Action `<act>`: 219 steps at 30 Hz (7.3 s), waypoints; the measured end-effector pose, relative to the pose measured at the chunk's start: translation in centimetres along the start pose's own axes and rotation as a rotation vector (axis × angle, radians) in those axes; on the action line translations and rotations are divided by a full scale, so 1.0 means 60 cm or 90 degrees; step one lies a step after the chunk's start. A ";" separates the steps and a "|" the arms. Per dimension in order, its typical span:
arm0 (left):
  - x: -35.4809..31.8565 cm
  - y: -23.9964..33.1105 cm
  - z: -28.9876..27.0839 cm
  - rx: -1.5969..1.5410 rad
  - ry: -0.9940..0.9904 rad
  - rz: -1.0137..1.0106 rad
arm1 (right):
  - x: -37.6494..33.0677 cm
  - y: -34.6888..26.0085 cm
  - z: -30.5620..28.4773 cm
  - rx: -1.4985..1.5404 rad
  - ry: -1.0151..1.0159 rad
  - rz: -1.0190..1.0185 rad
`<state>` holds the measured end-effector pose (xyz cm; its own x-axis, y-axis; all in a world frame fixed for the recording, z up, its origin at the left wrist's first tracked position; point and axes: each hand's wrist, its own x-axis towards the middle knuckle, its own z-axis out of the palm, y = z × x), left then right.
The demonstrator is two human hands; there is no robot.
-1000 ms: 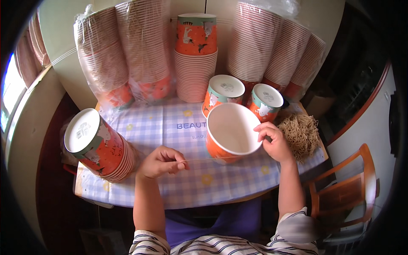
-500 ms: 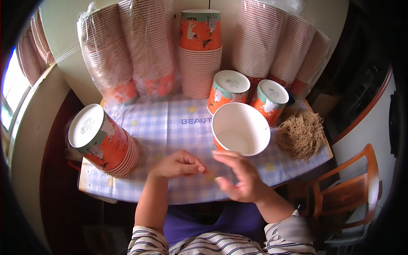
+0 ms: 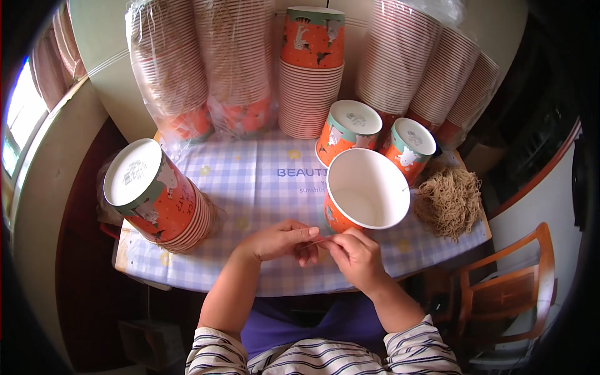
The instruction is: Assemble paper cup handles by threading and tying string through pre-punched holes.
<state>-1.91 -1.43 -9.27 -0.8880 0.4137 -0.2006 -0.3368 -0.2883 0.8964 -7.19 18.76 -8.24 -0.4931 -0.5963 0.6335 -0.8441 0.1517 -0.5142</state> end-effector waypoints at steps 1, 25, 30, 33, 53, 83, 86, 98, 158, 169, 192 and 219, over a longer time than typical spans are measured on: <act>0.000 0.000 0.000 -0.026 0.015 -0.006 | -0.003 -0.001 -0.004 -0.008 -0.011 0.008; 0.007 -0.003 -0.005 0.176 -0.026 -0.028 | -0.039 -0.009 -0.022 0.139 -0.020 0.078; 0.007 -0.007 -0.001 0.202 -0.032 0.017 | -0.033 -0.022 0.006 0.293 -0.090 0.175; 0.005 -0.005 -0.004 0.211 -0.024 0.007 | -0.030 -0.018 0.003 0.227 -0.089 0.128; 0.010 -0.004 0.005 0.194 0.015 0.019 | -0.033 -0.001 0.002 0.000 -0.006 -0.029; 0.027 0.062 0.104 0.538 0.149 0.544 | 0.052 -0.019 -0.147 -0.247 -0.052 -0.361; 0.059 0.079 0.096 0.515 0.395 0.627 | 0.097 0.004 -0.174 -0.225 -0.071 -0.306; 0.083 0.071 0.007 0.259 0.450 0.303 | 0.209 0.173 -0.172 -0.084 -0.377 0.105; 0.064 0.083 0.035 0.549 0.662 0.182 | 0.144 0.011 -0.158 -0.229 -0.251 0.008; 0.048 0.074 -0.014 0.230 0.397 0.218 | 0.185 0.122 -0.145 -0.176 -0.354 0.062; 0.031 0.039 -0.017 0.198 0.432 0.283 | 0.169 0.061 -0.020 0.040 -0.268 0.078; 0.027 0.044 0.000 0.465 0.511 0.300 | 0.175 0.061 -0.001 0.059 -0.271 0.107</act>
<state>-4.26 -1.53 -7.25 -0.9070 -0.3367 0.2531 0.1045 0.4022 0.9096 -15.46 13.09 -3.42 -0.4748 -0.8428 0.2536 -0.7284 0.2145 -0.6507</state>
